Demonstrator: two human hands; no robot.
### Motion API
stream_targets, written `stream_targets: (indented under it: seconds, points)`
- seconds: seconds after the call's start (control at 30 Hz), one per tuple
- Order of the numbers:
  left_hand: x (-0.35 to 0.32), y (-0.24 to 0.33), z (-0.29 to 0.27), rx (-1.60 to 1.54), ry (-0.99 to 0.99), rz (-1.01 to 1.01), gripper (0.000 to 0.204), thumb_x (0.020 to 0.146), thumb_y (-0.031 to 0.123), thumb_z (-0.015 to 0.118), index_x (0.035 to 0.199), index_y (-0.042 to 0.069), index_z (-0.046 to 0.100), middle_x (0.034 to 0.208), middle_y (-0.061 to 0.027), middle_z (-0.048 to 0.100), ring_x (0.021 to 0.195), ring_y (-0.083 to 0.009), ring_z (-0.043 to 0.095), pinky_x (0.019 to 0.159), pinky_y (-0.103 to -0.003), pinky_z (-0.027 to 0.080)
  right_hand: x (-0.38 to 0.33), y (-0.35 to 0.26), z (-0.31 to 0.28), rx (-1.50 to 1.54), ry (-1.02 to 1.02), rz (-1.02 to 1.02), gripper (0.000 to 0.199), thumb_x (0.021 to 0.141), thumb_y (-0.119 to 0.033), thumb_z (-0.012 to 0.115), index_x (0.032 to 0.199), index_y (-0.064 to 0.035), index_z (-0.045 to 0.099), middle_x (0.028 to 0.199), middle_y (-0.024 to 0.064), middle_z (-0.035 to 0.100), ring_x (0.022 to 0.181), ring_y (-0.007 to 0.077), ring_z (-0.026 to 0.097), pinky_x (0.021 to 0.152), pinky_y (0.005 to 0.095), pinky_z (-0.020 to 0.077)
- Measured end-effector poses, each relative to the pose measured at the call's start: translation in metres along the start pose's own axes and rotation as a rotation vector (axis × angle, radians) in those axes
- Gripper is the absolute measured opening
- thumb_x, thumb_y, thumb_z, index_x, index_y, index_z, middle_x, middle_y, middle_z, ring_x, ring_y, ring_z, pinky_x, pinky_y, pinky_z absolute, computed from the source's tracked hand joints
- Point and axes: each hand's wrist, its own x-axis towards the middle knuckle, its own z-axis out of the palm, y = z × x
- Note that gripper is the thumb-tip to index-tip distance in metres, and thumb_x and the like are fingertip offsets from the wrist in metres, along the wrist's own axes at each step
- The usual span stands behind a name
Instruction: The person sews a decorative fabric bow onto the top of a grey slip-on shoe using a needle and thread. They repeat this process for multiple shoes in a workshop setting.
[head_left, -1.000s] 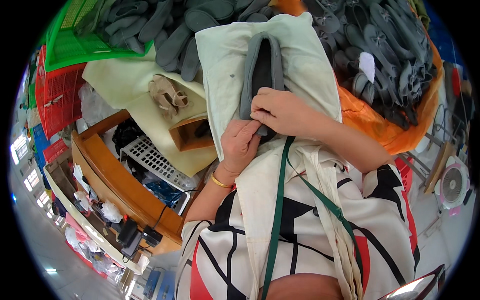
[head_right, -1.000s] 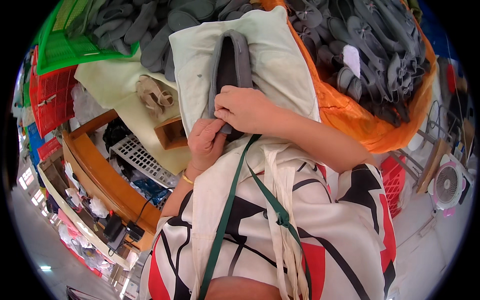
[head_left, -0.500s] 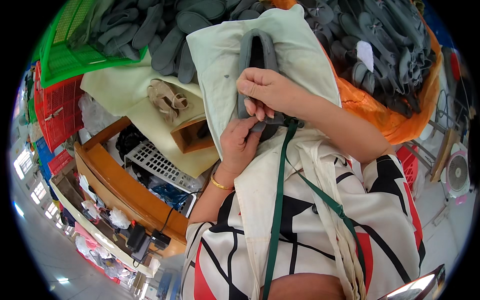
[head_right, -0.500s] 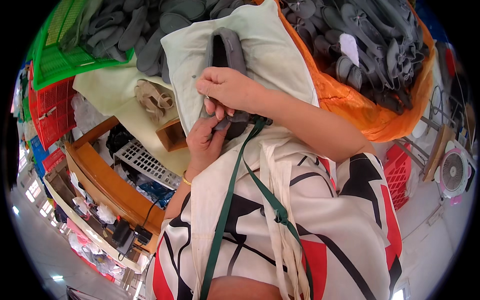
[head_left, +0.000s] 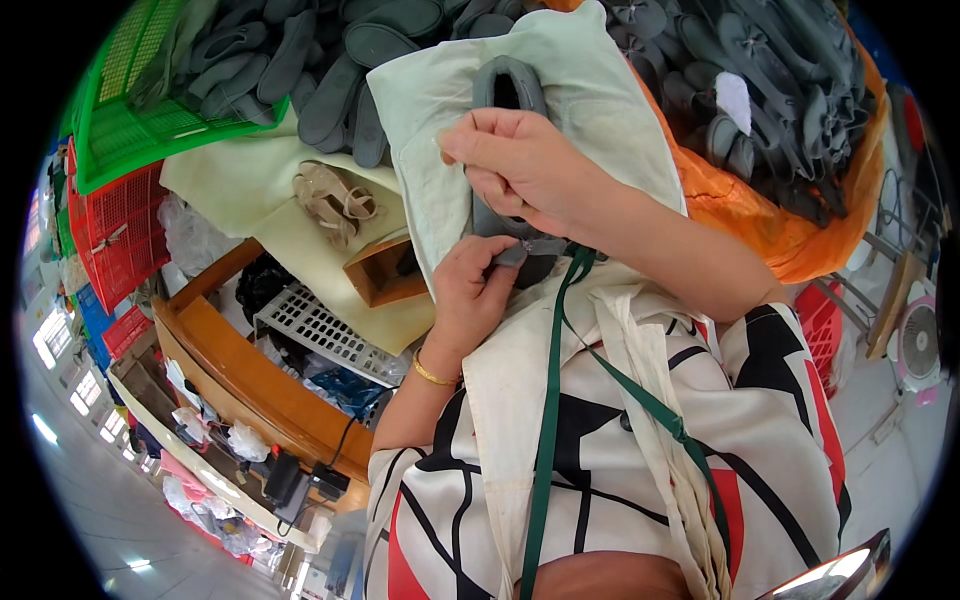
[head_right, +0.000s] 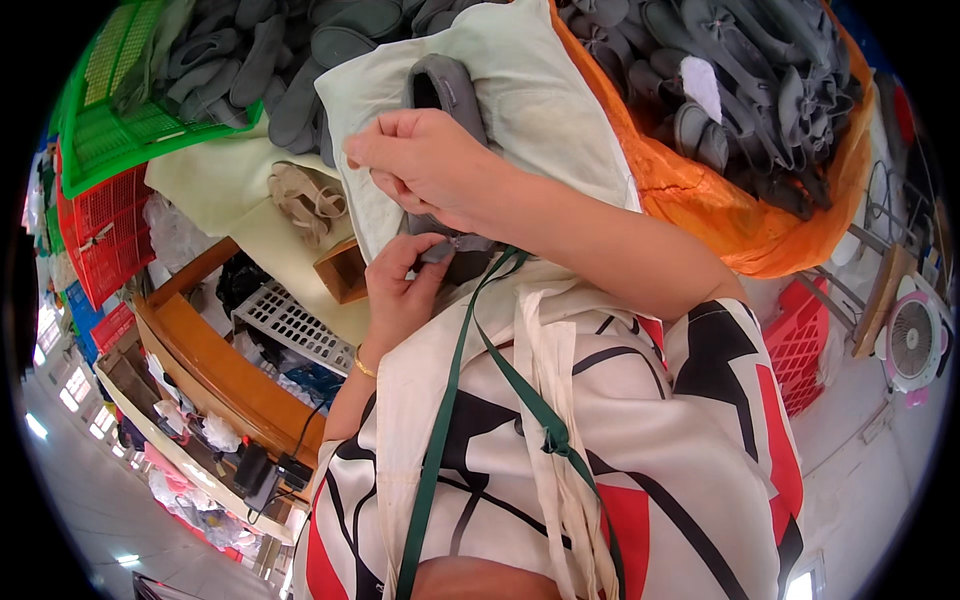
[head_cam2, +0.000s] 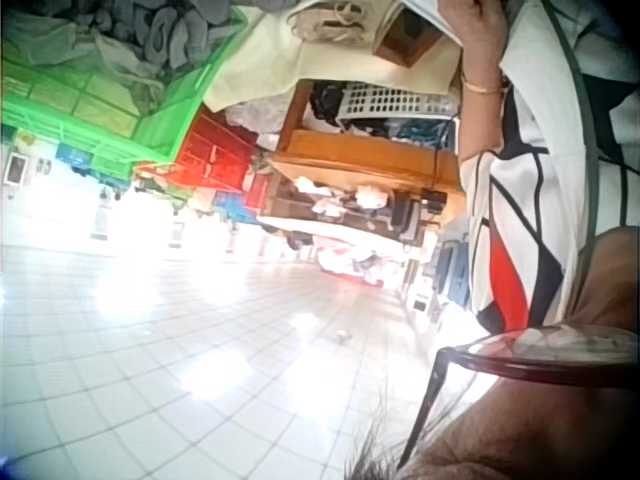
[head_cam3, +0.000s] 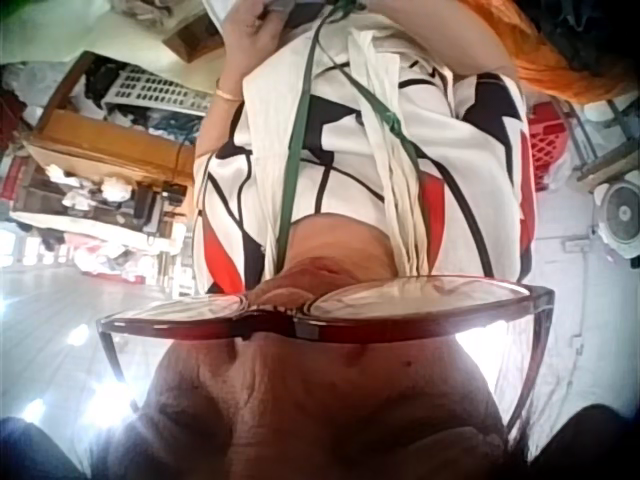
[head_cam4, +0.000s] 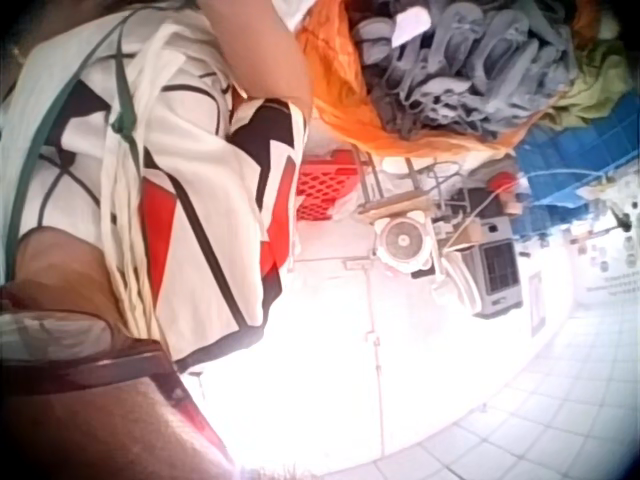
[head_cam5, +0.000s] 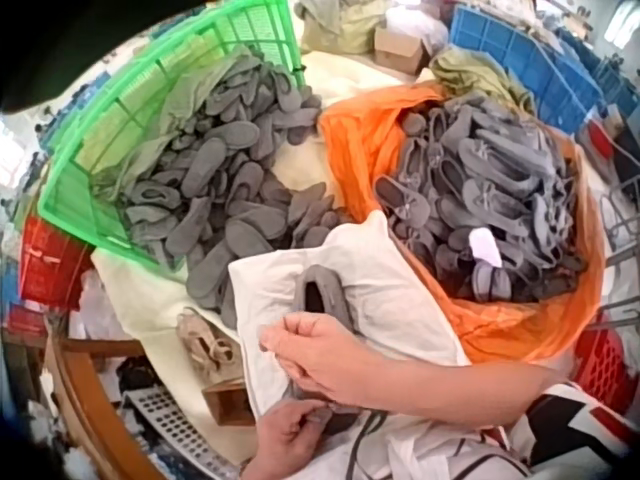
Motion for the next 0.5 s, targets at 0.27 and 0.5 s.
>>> stream_targets:
  seconds: [0.27, 0.5]
  points:
    - [-0.001, -0.009, 0.003, -0.227, 0.001, -0.229, 0.02, 0.086, 0.006, 0.072, 0.104, -0.001, 0.068, 0.078, -0.0056, 0.064, 0.069, -0.0117, 0.058, 0.065, -0.026, 0.049, 0.006, -0.006, -0.009, 0.074, -0.02, -0.149, 0.018, 0.096, -0.021, 0.065, 0.098, -0.0029, 0.061, 0.063, -0.0025, 0.051, 0.049, 0.0035, 0.039, 0.043, 0.0202, 0.028]
    - [-0.023, 0.003, -0.009, 0.009, 0.107, -0.359, 0.035, 0.085, 0.027, 0.08, 0.097, -0.003, 0.065, 0.075, -0.0007, 0.063, 0.066, -0.007, 0.053, 0.06, -0.024, 0.046, -0.022, -0.019, -0.039, -0.168, -0.006, -0.191, 0.018, 0.099, -0.021, 0.061, 0.103, -0.0034, 0.062, 0.076, 0.0024, 0.063, 0.061, 0.0073, 0.058, 0.049, 0.0196, 0.0431]
